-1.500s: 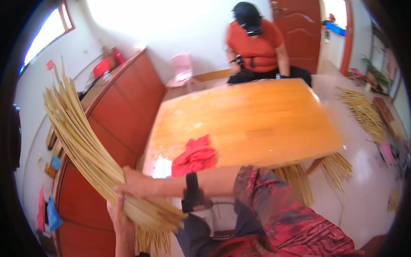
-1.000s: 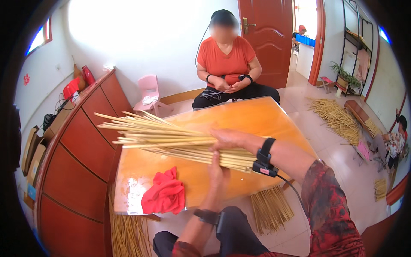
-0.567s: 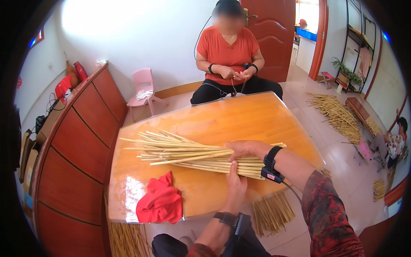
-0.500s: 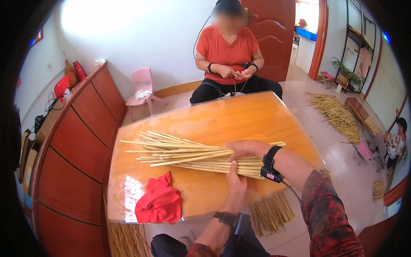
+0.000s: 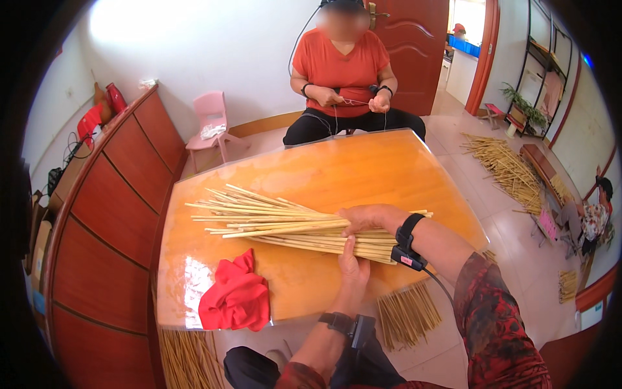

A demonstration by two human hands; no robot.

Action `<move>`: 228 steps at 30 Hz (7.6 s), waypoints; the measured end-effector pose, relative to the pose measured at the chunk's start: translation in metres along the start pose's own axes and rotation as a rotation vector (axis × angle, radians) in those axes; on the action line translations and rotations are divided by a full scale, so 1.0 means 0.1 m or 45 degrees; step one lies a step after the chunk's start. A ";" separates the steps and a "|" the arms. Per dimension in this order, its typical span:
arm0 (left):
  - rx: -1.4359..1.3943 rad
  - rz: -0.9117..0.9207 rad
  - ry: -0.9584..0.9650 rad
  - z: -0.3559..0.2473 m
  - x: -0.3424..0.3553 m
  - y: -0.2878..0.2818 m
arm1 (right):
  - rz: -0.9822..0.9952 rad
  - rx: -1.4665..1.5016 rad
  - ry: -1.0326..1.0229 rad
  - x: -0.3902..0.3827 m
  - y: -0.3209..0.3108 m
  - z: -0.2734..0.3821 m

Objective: The person picks up a bundle of reeds from a table, carries a small weaving frame across the room, and then sorts through a large pile of reeds on the floor while sitting next to others performing similar work.

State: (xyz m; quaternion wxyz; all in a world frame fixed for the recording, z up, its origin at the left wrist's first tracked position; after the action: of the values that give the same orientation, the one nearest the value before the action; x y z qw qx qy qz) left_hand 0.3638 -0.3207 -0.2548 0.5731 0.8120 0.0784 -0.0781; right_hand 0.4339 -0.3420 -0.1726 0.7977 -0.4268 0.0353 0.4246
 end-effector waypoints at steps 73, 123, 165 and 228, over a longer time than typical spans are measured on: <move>0.712 -0.228 1.110 -3.09 -2.97 0.24 | -0.339 0.121 -0.996 -0.80 1.42 3.77; 0.721 -0.600 -0.486 -1.44 -1.53 -2.43 | 0.136 1.453 0.766 0.39 3.33 0.51; 2.743 -0.533 0.036 -3.49 -1.27 -4.96 | 0.031 1.894 0.699 2.56 5.33 0.32; 3.024 -0.729 0.140 -3.97 -3.59 -2.00 | -0.143 0.664 0.755 2.41 4.88 -1.10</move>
State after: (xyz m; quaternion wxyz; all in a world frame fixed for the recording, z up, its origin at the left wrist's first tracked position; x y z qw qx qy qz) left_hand -0.0152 0.1065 -0.2294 -0.5663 0.7862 0.1584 -0.1899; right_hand 0.2757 -0.1299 -0.6602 0.8565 -0.3153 0.3472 0.2155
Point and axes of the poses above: each hand's wrist, its own x-axis towards the middle knuckle, its own y-axis out of the palm, z = x × y, the point moved 7 cm from there along x, towards the middle knuckle, and after that the axes turned 4 degrees about x, right-handed, at the moved point
